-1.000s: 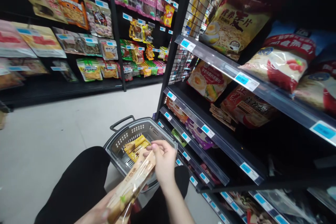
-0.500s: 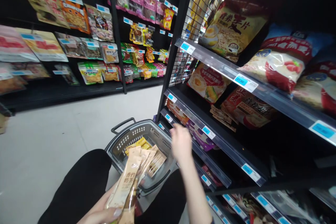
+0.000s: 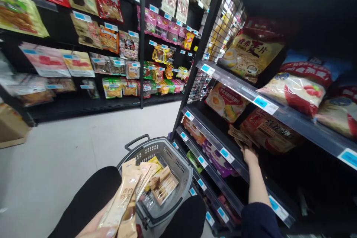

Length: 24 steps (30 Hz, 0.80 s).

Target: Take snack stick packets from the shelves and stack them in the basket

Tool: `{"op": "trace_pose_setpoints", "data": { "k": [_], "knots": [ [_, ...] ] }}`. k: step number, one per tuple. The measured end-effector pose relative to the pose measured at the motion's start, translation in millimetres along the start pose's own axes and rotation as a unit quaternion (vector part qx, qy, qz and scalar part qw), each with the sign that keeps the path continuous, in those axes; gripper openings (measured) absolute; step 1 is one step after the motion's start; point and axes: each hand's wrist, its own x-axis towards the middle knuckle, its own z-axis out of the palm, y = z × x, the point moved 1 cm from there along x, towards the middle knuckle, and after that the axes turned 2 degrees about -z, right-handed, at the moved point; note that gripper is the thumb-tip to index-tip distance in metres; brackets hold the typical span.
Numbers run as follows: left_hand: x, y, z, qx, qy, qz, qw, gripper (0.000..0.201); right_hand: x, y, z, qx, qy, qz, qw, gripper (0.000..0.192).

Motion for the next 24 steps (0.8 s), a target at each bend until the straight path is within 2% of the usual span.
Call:
{"op": "trace_pose_setpoints", "data": {
  "k": [4, 6, 7, 8, 10, 11, 13, 14, 15, 17, 21, 24],
  "knots": [
    [-6, 4, 4.2, 0.030, 0.005, -0.010, 0.999, 0.088, 0, 13, 8, 0.023, 0.005, -0.038, 0.999, 0.022],
    [-6, 4, 4.8, 0.039, -0.007, -0.014, 0.999, 0.085, -5, 13, 1, 0.109, 0.068, -0.008, 0.992, 0.021],
    [-6, 4, 5.2, 0.042, -0.014, -0.014, 0.999, 0.085, -10, 10, -4, 0.197, 0.114, 0.020, 0.974, 0.020],
    [-5, 3, 5.8, 0.045, -0.018, -0.012, 0.999, 0.084, -16, 5, -11, 0.290, 0.158, 0.048, 0.943, 0.021],
    [-2, 1, 8.0, 0.057, -0.022, -0.001, 0.998, 0.083, -33, -11, -24, 0.478, 0.219, 0.093, 0.846, 0.029],
    [1, 0, 9.6, 0.066, -0.022, 0.009, 0.998, 0.083, -44, -23, -30, 0.544, 0.222, 0.095, 0.803, 0.036],
    [5, -2, 13.7, 0.087, -0.026, 0.035, 0.995, 0.083, -74, -55, -42, 0.707, 0.183, 0.073, 0.680, 0.047],
    [8, -3, 15.9, 0.101, -0.030, 0.049, 0.993, 0.083, -92, -74, -47, 0.761, 0.140, 0.053, 0.631, 0.050],
    [10, -5, 18.2, 0.117, -0.037, 0.060, 0.991, 0.082, -111, -95, -51, 0.791, 0.098, 0.034, 0.603, 0.049],
    [13, -7, 22.7, 0.146, -0.055, 0.073, 0.985, 0.082, -151, -135, -57, 0.819, 0.022, 0.009, 0.573, 0.043],
    [11, -10, 31.4, 0.141, -0.092, 0.088, 0.982, 0.083, -222, -204, -57, 0.839, -0.134, 0.022, 0.527, 0.035],
    [4, -9, 37.3, 0.114, -0.139, 0.096, 0.979, 0.081, -254, -238, -47, 0.844, -0.185, 0.051, 0.501, 0.035]
  ]
}}
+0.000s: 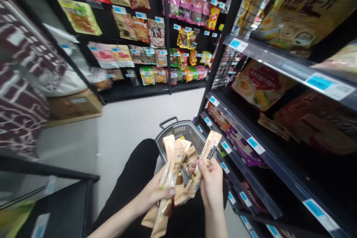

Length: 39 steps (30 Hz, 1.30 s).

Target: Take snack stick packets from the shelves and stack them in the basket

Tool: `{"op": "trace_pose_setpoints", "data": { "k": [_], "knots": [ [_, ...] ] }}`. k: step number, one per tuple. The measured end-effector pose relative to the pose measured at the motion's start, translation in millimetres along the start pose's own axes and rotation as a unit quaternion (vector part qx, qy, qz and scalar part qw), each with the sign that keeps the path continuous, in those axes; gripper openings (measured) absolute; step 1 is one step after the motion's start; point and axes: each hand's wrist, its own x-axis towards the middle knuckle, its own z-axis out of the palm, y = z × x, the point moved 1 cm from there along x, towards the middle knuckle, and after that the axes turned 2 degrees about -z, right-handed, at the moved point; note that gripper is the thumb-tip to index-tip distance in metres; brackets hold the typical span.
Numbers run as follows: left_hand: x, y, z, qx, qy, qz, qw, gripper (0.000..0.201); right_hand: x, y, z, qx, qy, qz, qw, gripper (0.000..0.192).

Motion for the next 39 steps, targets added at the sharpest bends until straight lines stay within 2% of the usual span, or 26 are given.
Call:
{"op": "trace_pose_setpoints", "data": {
  "k": [4, 8, 10, 13, 15, 18, 20, 23, 26, 29, 32, 37, 39],
  "knots": [
    [-5, 2, 1.9, -0.013, -0.036, 0.005, 0.999, 0.080, -8, 35, 18, 0.021, 0.046, 0.017, 0.999, 0.035],
    [-5, -5, -3.4, -0.015, -0.017, 0.005, 1.000, 0.088, -11, 54, 28, 0.042, 0.087, 0.013, 0.995, 0.033],
    [-4, -11, -6.5, -0.011, -0.004, -0.005, 1.000, 0.090, -13, 59, 32, 0.038, 0.089, 0.020, 0.995, 0.034],
    [-3, -20, -10.5, -0.013, 0.005, -0.037, 0.999, 0.088, -14, 60, 34, 0.023, 0.057, 0.034, 0.998, 0.035],
    [-4, -24, -12.0, -0.014, 0.009, -0.050, 0.999, 0.084, -13, 58, 31, 0.012, 0.011, 0.051, 0.999, 0.036],
    [-5, -24, -11.5, -0.015, 0.005, -0.040, 0.999, 0.080, -6, 51, 19, -0.025, -0.080, 0.096, 0.992, 0.044],
    [-6, -20, -9.7, -0.008, -0.012, -0.034, 0.999, 0.080, 3, 44, 9, -0.041, -0.103, 0.102, 0.989, 0.042],
    [-6, -13, -6.8, 0.024, -0.046, -0.029, 0.998, 0.079, 21, 26, -6, -0.038, -0.048, 0.045, 0.997, 0.031],
    [-4, -9, -5.7, 0.054, -0.066, -0.025, 0.996, 0.079, 38, 6, -15, -0.039, 0.023, -0.020, 0.999, 0.029],
    [-1, -12, -6.3, 0.079, -0.069, -0.025, 0.994, 0.079, 44, -5, -17, -0.042, 0.046, -0.043, 0.997, 0.030],
    [1, -15, -7.9, 0.117, -0.038, -0.012, 0.992, 0.080, 40, -1, -11, -0.035, 0.053, -0.059, 0.996, 0.038],
    [6, -17, -8.7, 0.184, 0.031, 0.025, 0.982, 0.080, 24, 29, 6, -0.104, 0.037, -0.049, 0.993, 0.074],
    [7, -18, -7.5, 0.203, 0.043, 0.031, 0.978, 0.081, 20, 38, 13, -0.101, 0.046, -0.043, 0.993, 0.072]
  ]
}}
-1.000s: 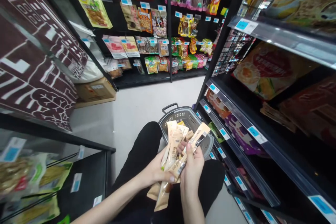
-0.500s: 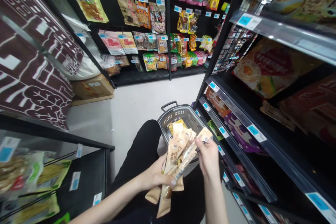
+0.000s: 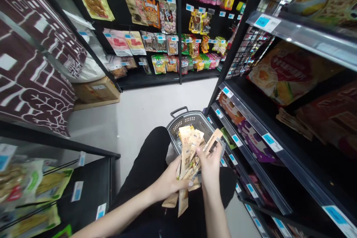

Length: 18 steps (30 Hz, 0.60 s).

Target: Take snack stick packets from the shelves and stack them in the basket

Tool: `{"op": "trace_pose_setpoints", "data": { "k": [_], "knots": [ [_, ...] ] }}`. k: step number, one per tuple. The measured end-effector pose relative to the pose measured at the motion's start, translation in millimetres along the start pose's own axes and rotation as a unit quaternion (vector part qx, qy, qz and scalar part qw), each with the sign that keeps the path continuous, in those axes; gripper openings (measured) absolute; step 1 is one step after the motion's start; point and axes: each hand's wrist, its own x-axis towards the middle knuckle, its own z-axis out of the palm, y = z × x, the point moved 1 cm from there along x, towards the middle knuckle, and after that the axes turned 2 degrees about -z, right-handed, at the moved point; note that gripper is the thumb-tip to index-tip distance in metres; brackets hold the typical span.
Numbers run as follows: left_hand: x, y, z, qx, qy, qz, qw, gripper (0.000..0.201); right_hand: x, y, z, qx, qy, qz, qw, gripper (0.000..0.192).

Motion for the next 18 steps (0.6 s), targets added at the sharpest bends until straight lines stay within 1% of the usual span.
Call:
{"op": "trace_pose_setpoints", "data": {
  "k": [3, 6, 8, 11, 13, 16, 18],
  "knots": [
    [0, 0, 2.6, -0.017, -0.008, 0.002, 1.000, 0.083, -4, 0, 10, 0.066, -0.010, 0.020, 0.998, 0.054],
    [0, 1, 4.4, -0.105, -0.035, 0.009, 0.994, 0.091, -5, -7, 15, 0.165, -0.028, 0.003, 0.986, 0.040],
    [-1, 0, 4.9, -0.168, -0.050, 0.007, 0.984, 0.096, -5, -10, 15, 0.207, -0.026, -0.007, 0.978, 0.035],
    [-1, -4, 4.7, -0.234, -0.058, -0.010, 0.971, 0.098, -4, -8, 13, 0.217, -0.018, -0.002, 0.976, 0.040],
    [-1, -8, 4.4, -0.260, -0.057, -0.024, 0.964, 0.095, -2, -6, 12, 0.219, -0.018, 0.009, 0.976, 0.042],
    [0, -15, 4.3, -0.280, -0.047, -0.043, 0.958, 0.082, 1, -5, 11, 0.214, -0.041, 0.036, 0.975, 0.036],
    [1, -18, 4.4, -0.295, -0.036, -0.056, 0.953, 0.071, 3, -6, 9, 0.191, -0.056, 0.042, 0.979, 0.034]
  ]
}}
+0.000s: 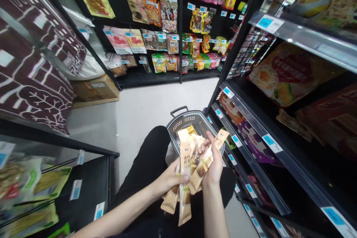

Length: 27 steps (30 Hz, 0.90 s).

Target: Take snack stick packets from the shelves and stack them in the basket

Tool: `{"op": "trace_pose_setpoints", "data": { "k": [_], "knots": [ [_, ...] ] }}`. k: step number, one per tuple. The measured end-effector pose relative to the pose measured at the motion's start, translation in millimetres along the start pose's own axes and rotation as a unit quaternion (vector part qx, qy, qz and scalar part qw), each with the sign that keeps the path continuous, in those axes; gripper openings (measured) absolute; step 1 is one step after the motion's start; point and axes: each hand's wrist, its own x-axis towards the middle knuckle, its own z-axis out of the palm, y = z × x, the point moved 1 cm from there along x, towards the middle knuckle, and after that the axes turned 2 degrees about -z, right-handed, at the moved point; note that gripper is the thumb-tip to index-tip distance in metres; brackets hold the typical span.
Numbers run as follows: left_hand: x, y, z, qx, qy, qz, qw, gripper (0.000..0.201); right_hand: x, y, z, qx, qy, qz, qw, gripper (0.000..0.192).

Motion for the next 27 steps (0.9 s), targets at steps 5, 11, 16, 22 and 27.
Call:
{"op": "trace_pose_setpoints", "data": {
  "k": [5, 11, 16, 22, 27],
  "knots": [
    [2, 2, -0.5, -0.030, 0.000, -0.007, 1.000, 0.070, 0, 4, -5, -0.123, 0.000, 0.005, 0.992, 0.040],
    [-2, 12, -0.6, 0.034, -0.003, -0.019, 0.999, 0.081, -1, 18, -8, -0.203, -0.018, -0.011, 0.979, 0.037],
    [-7, 16, 0.4, 0.074, -0.011, -0.026, 0.997, 0.081, 16, -2, -20, -0.210, -0.007, -0.020, 0.977, 0.030],
    [-12, 16, 3.4, 0.101, -0.035, -0.048, 0.993, 0.075, 34, -32, -28, -0.242, 0.022, -0.053, 0.969, 0.026],
    [-9, 25, 3.6, 0.130, -0.020, -0.032, 0.991, 0.079, 26, -35, -21, -0.225, -0.064, -0.030, 0.972, 0.037]
  ]
}}
